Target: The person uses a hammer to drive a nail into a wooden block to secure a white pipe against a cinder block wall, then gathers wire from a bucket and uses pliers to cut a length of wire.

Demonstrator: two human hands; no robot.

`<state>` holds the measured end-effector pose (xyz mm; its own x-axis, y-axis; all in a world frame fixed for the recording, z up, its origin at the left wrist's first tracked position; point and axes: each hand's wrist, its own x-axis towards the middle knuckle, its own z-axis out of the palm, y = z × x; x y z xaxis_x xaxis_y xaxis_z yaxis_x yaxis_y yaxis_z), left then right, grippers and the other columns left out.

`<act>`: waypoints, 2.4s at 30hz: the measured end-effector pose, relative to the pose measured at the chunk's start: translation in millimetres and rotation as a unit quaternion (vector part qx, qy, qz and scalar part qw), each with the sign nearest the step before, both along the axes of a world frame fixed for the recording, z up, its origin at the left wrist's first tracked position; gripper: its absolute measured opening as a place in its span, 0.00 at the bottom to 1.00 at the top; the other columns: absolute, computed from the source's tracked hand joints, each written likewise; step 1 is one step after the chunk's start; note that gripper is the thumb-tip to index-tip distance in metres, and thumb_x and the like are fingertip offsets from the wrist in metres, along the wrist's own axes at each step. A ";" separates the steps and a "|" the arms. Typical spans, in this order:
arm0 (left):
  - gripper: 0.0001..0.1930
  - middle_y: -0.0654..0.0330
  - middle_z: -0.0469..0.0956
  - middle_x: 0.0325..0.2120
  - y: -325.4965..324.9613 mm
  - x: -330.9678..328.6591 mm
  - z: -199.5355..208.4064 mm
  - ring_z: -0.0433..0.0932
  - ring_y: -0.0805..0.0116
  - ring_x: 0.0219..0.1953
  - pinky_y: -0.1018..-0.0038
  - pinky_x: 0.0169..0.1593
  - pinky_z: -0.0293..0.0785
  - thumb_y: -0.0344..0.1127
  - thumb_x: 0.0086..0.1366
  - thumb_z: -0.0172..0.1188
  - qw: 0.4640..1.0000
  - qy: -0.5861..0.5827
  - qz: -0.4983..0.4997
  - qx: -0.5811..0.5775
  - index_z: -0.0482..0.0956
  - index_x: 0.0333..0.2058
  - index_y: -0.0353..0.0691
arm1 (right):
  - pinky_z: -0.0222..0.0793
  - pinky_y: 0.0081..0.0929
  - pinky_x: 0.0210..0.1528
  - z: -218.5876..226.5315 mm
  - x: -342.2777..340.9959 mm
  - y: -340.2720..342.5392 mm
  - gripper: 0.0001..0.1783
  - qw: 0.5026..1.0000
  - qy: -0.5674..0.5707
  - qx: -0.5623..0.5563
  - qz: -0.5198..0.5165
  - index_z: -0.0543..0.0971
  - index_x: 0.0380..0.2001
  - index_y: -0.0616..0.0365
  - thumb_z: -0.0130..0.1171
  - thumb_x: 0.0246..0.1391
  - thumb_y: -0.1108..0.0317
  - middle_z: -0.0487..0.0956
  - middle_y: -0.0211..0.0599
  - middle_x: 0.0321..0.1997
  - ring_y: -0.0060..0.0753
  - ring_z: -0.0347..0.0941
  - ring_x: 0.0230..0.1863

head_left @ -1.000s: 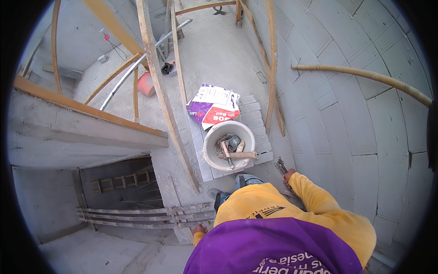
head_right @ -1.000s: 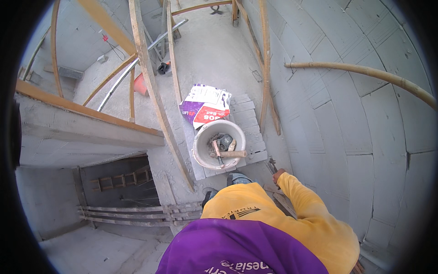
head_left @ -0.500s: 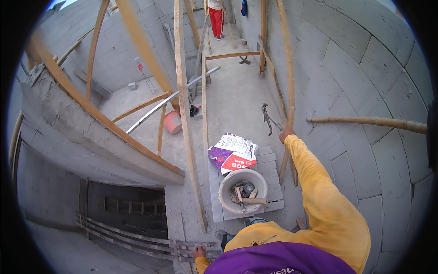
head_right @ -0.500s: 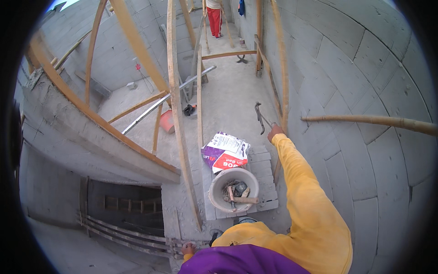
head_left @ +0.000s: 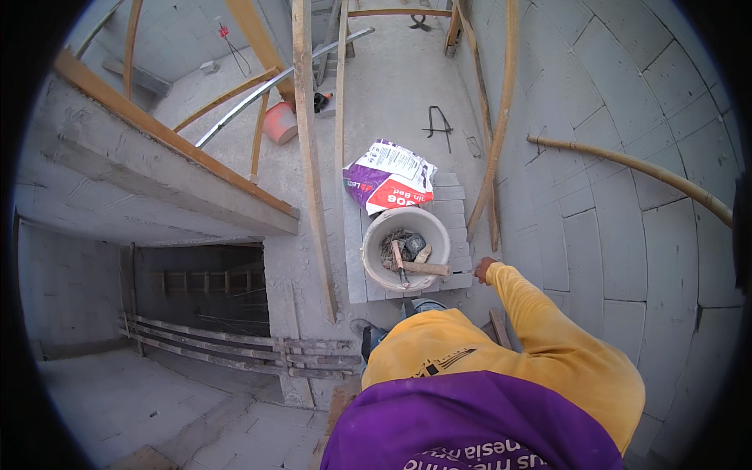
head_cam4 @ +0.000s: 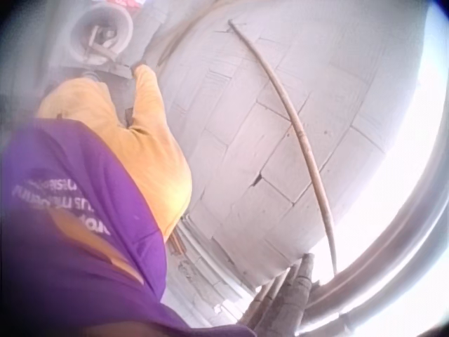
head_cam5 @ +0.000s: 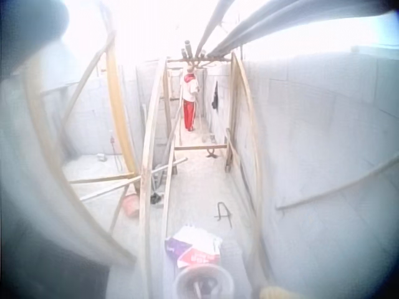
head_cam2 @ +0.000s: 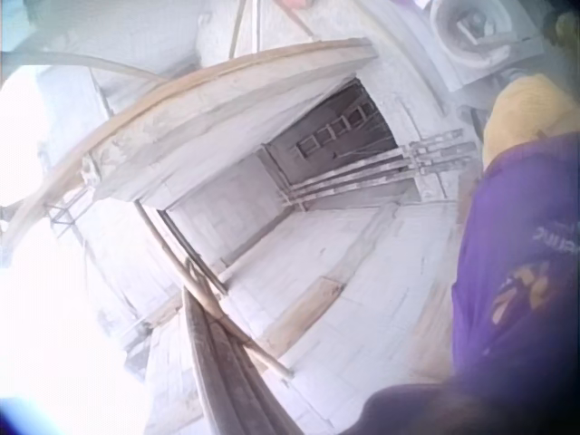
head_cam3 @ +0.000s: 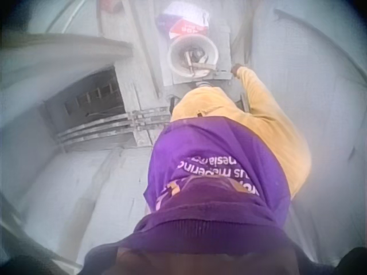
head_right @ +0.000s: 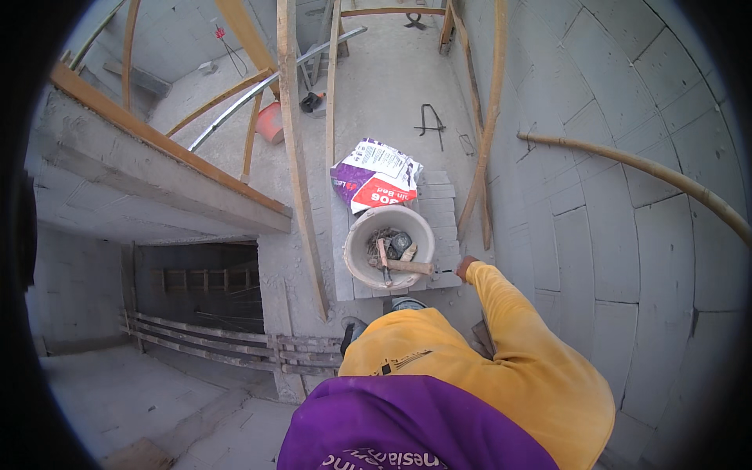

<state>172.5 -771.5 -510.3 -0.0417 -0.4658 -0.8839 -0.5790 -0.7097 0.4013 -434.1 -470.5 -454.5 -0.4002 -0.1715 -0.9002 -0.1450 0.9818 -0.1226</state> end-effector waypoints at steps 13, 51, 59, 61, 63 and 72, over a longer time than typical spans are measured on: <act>0.07 0.60 0.79 0.34 -73.3 -73.0 55.7 0.81 0.63 0.33 0.67 0.31 0.78 0.36 0.68 0.55 0.988 0.062 0.102 -0.094 0.73 0.42 0.43 | 0.73 0.30 0.31 7.6 34.7 -37.7 0.13 0.971 0.109 -0.175 -0.120 0.81 0.44 0.60 0.55 0.58 0.67 0.81 0.37 0.25 0.29 0.77 0.23; 0.04 0.60 0.78 0.32 32.9 -18.2 61.3 0.81 0.63 0.29 0.70 0.25 0.77 0.34 0.66 0.56 0.974 0.009 0.215 -0.063 0.72 0.38 0.45 | 0.67 0.40 0.57 69.9 39.3 -121.6 0.20 0.962 0.146 -0.203 0.113 0.77 0.48 0.59 0.53 0.48 0.76 0.75 0.53 0.50 0.51 0.72 0.54; 0.05 0.60 0.78 0.30 42.8 -19.6 76.7 0.81 0.65 0.29 0.72 0.24 0.76 0.36 0.66 0.57 0.979 0.040 0.179 -0.082 0.72 0.37 0.44 | 0.67 0.43 0.59 47.6 47.9 -131.4 0.18 0.959 0.186 -0.174 0.122 0.76 0.47 0.56 0.56 0.52 0.68 0.72 0.49 0.52 0.49 0.69 0.58; 0.05 0.60 0.78 0.29 48.0 -13.6 76.5 0.80 0.65 0.28 0.72 0.23 0.75 0.36 0.66 0.57 0.987 0.033 0.133 -0.081 0.72 0.36 0.43 | 0.68 0.43 0.59 59.2 50.7 -143.1 0.18 0.970 0.180 -0.062 0.150 0.75 0.47 0.57 0.56 0.53 0.67 0.73 0.49 0.53 0.49 0.70 0.58; 0.05 0.60 0.77 0.28 50.6 -10.2 75.1 0.80 0.66 0.27 0.72 0.23 0.74 0.35 0.66 0.57 0.990 0.033 0.118 -0.076 0.72 0.36 0.42 | 0.69 0.43 0.57 50.3 46.6 -142.3 0.18 0.975 0.144 -0.010 0.170 0.76 0.47 0.58 0.57 0.53 0.65 0.76 0.49 0.52 0.50 0.73 0.55; 0.06 0.58 0.79 0.31 49.7 -19.5 72.3 0.81 0.64 0.28 0.72 0.22 0.74 0.33 0.65 0.56 0.975 0.021 0.215 -0.058 0.72 0.39 0.41 | 0.73 0.43 0.51 86.6 -29.8 -178.9 0.22 0.935 0.155 -0.121 0.295 0.81 0.40 0.59 0.64 0.45 0.56 0.82 0.50 0.43 0.53 0.78 0.46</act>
